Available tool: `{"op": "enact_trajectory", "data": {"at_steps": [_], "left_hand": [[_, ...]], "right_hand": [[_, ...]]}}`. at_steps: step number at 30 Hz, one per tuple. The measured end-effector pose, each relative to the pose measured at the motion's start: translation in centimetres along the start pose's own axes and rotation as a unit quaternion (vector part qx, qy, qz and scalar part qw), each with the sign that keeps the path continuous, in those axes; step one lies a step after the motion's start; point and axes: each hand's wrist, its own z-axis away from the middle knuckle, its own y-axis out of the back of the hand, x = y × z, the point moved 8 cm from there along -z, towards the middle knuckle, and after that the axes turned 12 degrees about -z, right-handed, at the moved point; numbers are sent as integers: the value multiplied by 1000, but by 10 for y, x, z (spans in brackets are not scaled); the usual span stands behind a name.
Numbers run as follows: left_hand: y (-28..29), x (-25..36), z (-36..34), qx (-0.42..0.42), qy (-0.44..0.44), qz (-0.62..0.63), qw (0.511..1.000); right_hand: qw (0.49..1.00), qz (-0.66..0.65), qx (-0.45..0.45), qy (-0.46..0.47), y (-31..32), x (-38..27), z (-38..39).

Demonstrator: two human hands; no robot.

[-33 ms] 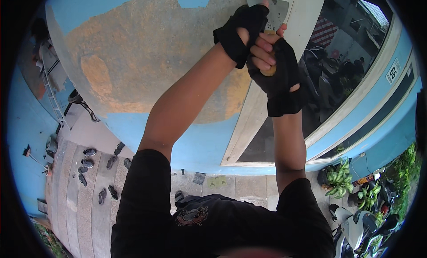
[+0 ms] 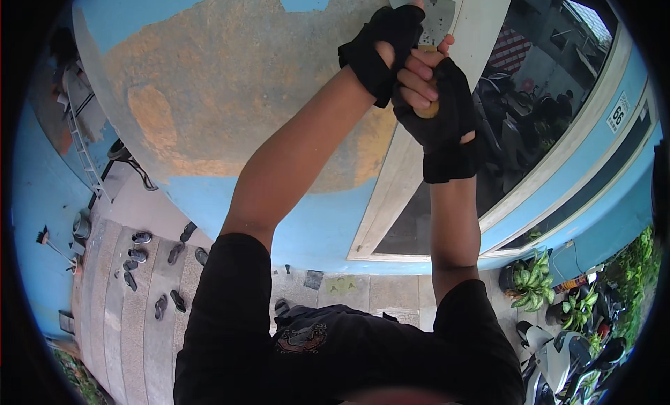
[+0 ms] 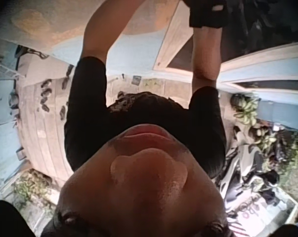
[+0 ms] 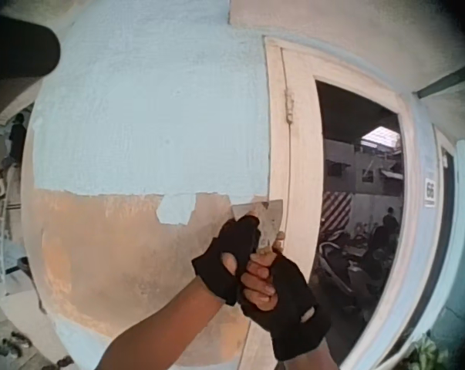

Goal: The person scrapes loose paint from a house exterior wall using a putty knife.

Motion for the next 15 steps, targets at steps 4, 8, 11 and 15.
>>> {"op": "enact_trajectory", "data": {"at_steps": [4,8,11,15], "left_hand": [[1,-11,5,27,17,-9,999],[-1,-1,1,28,-24,24,999],[-3,-1,2,9,-7,-8,1000],[1,-2,2,25,18,-27,999]], "right_hand": [[1000,-14,22,-1,8,2,6],[999,-32,-11,12,2,0,3],[1000,-15,24,8,5,2,1],[996,-4,78,34,10,-1,1]]}}
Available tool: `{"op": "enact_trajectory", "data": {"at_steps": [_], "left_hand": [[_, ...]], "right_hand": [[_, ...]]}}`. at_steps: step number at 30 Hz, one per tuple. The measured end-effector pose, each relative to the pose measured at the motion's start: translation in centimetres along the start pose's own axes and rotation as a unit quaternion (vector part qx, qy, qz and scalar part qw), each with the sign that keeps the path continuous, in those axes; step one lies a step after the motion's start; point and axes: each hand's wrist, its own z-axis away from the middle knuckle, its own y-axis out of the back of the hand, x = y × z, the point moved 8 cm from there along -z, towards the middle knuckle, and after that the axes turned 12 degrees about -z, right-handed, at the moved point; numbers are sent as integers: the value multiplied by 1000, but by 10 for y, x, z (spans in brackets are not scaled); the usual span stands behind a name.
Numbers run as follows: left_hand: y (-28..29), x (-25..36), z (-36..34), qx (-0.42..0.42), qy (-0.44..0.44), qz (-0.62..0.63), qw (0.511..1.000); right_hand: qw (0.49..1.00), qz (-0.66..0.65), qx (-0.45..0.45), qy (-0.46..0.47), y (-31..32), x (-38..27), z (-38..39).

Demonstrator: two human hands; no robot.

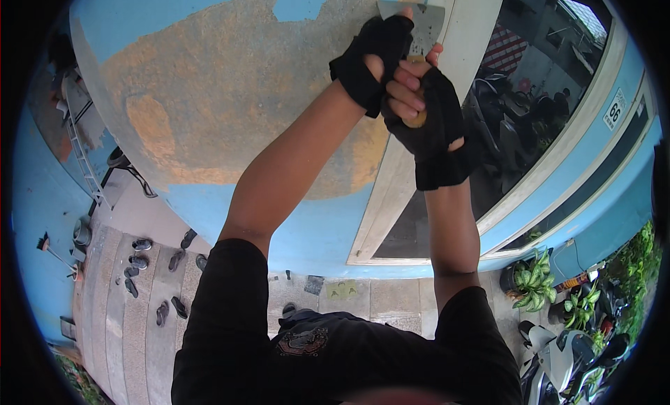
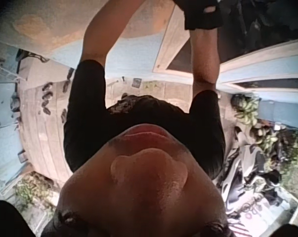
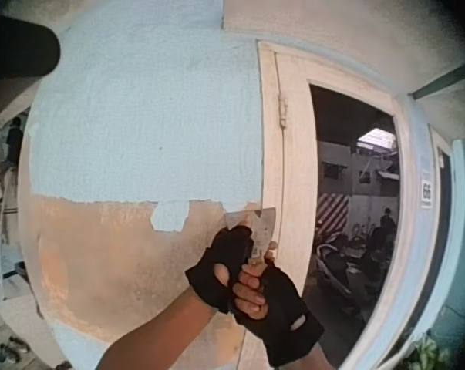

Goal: The person scrapes loose paint from a house exterior wall using a putty knife.

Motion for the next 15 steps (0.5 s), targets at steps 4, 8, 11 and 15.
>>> {"op": "enact_trajectory", "data": {"at_steps": [4,8,11,15], "left_hand": [[1,6,-3,4,-25,37,999],[2,7,-5,17,-8,8,1000],[-1,10,-4,0,-11,31,999],[-2,-2,-2,-8,29,14,999]], "right_hand": [[999,-5,-38,-27,-9,3,-2],[1000,8,-28,-13,-9,-1,-3],[998,-10,-47,-36,-11,2,-5],[1000,3,-14,-25,-1,0,-3]]}}
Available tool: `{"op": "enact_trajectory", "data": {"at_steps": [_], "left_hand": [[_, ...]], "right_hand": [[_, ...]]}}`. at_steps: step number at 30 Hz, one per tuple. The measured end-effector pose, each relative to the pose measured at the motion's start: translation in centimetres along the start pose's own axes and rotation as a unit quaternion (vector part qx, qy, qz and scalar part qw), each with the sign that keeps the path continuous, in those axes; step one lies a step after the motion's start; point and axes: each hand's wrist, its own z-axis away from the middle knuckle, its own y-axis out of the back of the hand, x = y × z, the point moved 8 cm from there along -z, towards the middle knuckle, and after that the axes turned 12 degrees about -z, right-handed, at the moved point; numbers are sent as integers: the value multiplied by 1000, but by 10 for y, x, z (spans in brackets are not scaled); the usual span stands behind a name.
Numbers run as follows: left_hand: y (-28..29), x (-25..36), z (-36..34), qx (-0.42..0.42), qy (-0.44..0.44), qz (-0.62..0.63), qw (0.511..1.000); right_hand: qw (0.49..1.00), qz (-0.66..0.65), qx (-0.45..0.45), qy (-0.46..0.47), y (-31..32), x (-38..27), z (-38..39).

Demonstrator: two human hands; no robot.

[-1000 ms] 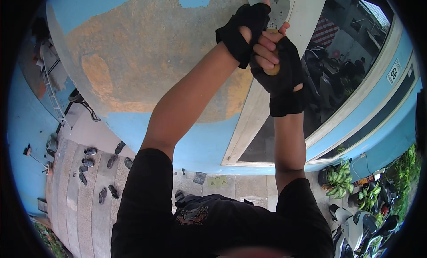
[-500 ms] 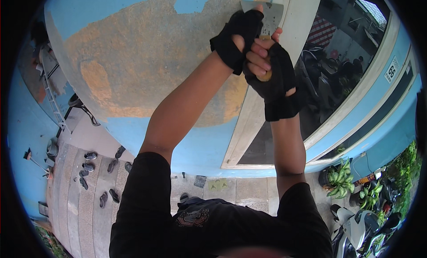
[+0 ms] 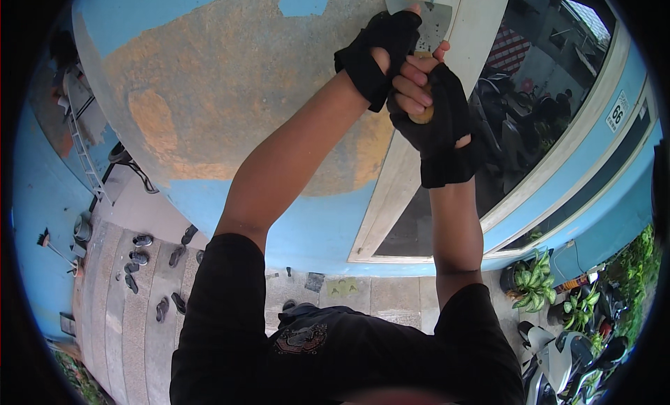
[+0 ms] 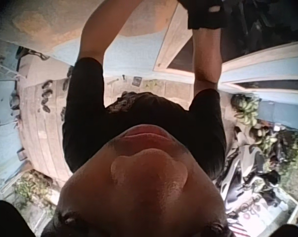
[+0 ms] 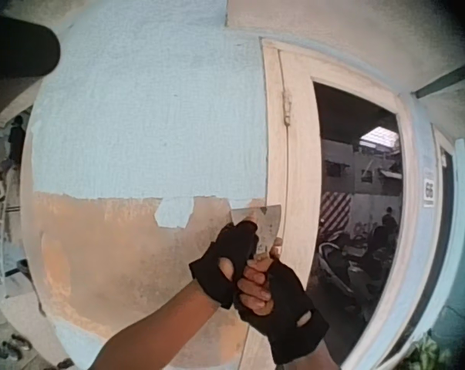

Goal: The person scrapes loose paint from a house exterior wall using a putty knife.

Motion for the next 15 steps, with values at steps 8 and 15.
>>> {"op": "enact_trajectory", "data": {"at_steps": [8,15], "left_hand": [[1,-4,-1,-21,-38,2,999],[-6,-15,0,7,-21,40,999]], "right_hand": [[998,2,-57,21,-6,-2,9],[1000,17,-14,12,6,-5,15]]}}
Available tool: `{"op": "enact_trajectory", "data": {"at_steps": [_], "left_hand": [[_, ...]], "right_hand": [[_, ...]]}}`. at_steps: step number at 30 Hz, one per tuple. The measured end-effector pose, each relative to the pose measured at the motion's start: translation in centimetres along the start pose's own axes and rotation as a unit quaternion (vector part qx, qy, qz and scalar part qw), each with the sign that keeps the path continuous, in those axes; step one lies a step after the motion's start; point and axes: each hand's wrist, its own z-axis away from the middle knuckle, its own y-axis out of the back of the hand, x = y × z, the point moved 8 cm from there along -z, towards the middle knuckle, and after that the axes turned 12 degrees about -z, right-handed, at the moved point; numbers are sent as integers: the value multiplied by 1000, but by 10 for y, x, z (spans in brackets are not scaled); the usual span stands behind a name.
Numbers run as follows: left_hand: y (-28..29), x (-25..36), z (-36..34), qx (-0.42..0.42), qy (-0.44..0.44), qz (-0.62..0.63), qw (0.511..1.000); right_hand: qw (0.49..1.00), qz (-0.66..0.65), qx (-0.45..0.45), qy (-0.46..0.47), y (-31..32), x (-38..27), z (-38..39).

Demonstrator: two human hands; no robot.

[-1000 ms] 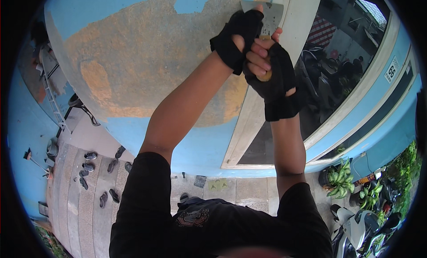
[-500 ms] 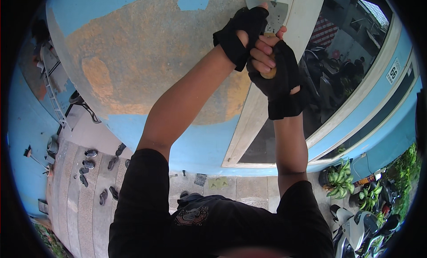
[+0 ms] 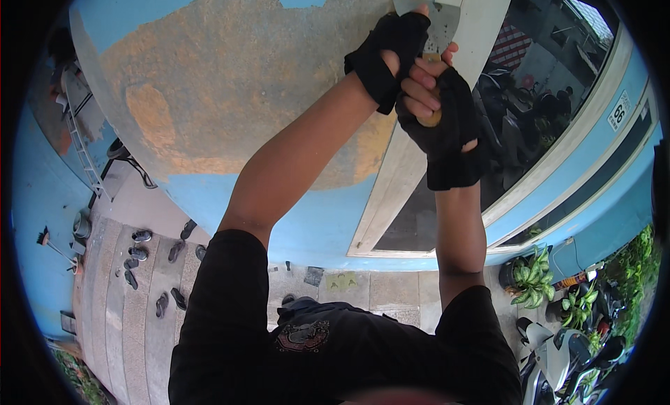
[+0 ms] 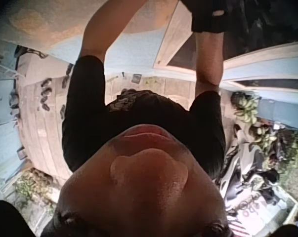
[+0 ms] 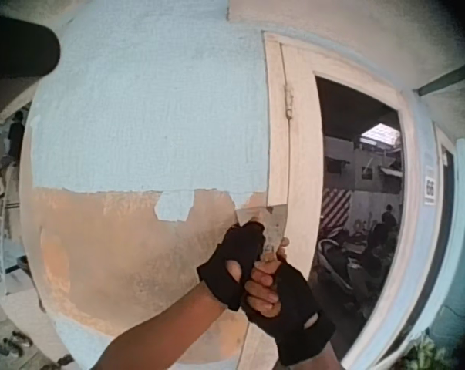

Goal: The person scrapes loose paint from a house exterior wall using a putty knife.

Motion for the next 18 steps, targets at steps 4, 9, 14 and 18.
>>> {"op": "enact_trajectory", "data": {"at_steps": [4,9,14,18], "left_hand": [[-3,0,4,19,-11,-3,1000],[-8,-10,6,27,29,-2,999],[-8,-8,-1,-36,-19,64,997],[-21,-15,4,-161,56,205,964]], "right_hand": [[999,-32,-27,-11,-1,0,3],[999,11,41,9,10,-6,7],[1000,-10,-17,-18,4,-5,6],[1000,-5,-8,-6,7,-7,2]]}}
